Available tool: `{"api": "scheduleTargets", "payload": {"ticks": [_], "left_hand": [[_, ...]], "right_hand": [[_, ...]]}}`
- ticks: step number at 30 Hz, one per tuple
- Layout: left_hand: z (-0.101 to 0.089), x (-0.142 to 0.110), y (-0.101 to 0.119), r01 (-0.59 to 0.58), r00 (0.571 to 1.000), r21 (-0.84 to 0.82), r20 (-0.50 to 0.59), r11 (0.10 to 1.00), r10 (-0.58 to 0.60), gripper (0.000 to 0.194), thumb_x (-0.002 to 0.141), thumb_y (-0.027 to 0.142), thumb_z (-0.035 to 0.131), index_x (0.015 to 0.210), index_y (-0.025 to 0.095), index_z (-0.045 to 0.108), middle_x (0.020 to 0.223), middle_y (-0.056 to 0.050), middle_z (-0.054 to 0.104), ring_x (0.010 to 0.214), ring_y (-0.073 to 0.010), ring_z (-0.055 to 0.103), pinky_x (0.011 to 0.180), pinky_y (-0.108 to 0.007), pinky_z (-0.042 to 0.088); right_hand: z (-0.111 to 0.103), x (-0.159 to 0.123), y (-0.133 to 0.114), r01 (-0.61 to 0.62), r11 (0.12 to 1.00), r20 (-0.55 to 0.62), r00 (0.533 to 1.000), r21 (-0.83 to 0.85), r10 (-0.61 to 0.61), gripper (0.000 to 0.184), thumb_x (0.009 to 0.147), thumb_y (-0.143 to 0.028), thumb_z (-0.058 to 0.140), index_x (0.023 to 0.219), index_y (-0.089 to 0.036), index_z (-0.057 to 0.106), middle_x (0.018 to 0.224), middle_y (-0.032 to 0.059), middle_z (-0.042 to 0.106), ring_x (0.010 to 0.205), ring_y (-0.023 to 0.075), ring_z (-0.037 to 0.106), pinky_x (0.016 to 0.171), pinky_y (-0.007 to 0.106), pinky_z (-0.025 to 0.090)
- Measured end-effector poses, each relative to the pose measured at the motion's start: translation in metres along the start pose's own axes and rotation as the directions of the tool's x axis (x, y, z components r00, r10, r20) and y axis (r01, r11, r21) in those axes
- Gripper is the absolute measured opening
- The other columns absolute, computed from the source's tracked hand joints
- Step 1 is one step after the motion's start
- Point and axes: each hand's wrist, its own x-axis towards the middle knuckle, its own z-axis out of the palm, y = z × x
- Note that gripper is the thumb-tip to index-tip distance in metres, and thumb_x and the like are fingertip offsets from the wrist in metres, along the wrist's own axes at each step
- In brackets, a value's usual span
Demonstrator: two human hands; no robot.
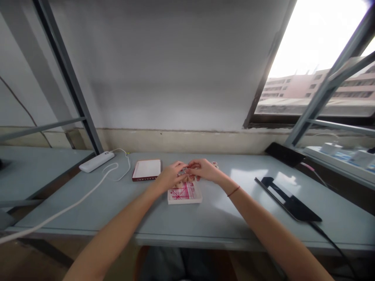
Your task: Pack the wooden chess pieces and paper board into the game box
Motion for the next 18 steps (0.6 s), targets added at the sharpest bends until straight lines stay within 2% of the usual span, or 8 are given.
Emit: {"api": "scheduleTargets", "payload": {"ticks": [3,7,10,14,18], "left_hand": [[0.0,0.001,0.002,0.018,1.0,-0.038,0.005,0.999,-0.017,0.032,0.088,0.038,0.046,0.113,0.02,0.054,0.108,-0.005,0.058,0.096,-0.0173,0.056,0.084,-0.027,0.042],[-0.004,0.001,0.004,0.041,0.998,-0.048,0.057,0.998,-0.038,0.03,0.086,0.038,0.047,0.108,0.02,0.055,0.099,-0.003,0.062,0.089,-0.0164,0.057,0.079,-0.026,0.042],[-0.006,0.0,0.006,0.041,0.995,0.028,0.094,0.999,-0.044,0.025,0.081,0.038,0.052,0.097,0.02,0.057,0.094,-0.003,0.062,0.085,-0.0166,0.057,0.078,-0.027,0.041],[-0.003,-0.001,0.007,-0.045,0.978,0.125,0.207,0.991,0.018,0.016,0.079,0.035,0.054,0.085,0.021,0.06,0.086,0.0,0.062,0.085,-0.0155,0.056,0.082,-0.029,0.034],[0.002,-0.003,0.009,-0.125,0.959,0.183,0.276,0.975,0.071,0.014,0.081,0.032,0.053,0.077,0.02,0.059,0.085,0.0,0.064,0.087,-0.0164,0.054,0.08,-0.03,0.029]], "right_hand": [[0.01,-0.006,-0.003,0.003,0.995,-0.037,0.999,0.098,0.0,0.032,0.068,-0.041,0.069,0.084,-0.013,0.062,0.072,0.0054,0.067,0.061,0.0123,0.063,0.051,0.019,0.05],[0.009,-0.007,0.001,0.006,0.99,-0.013,1.0,0.139,-0.005,0.034,0.069,-0.042,0.067,0.086,-0.013,0.061,0.072,0.0054,0.066,0.064,0.0136,0.063,0.055,0.023,0.052],[0.002,-0.007,0.005,-0.007,0.998,-0.097,0.995,0.061,0.013,0.03,0.07,-0.04,0.065,0.086,-0.015,0.061,0.076,0.0047,0.066,0.067,0.0136,0.063,0.061,0.024,0.051],[-0.007,-0.008,0.009,-0.086,0.987,-0.259,0.965,-0.133,0.049,0.027,0.074,-0.039,0.059,0.09,-0.017,0.061,0.073,0.0034,0.065,0.068,0.0137,0.061,0.063,0.024,0.048],[-0.009,-0.012,0.007,-0.1,0.956,-0.235,0.972,-0.275,0.034,0.028,0.074,-0.036,0.056,0.096,-0.019,0.062,0.069,0.0019,0.065,0.067,0.0139,0.059,0.062,0.023,0.043]]}}
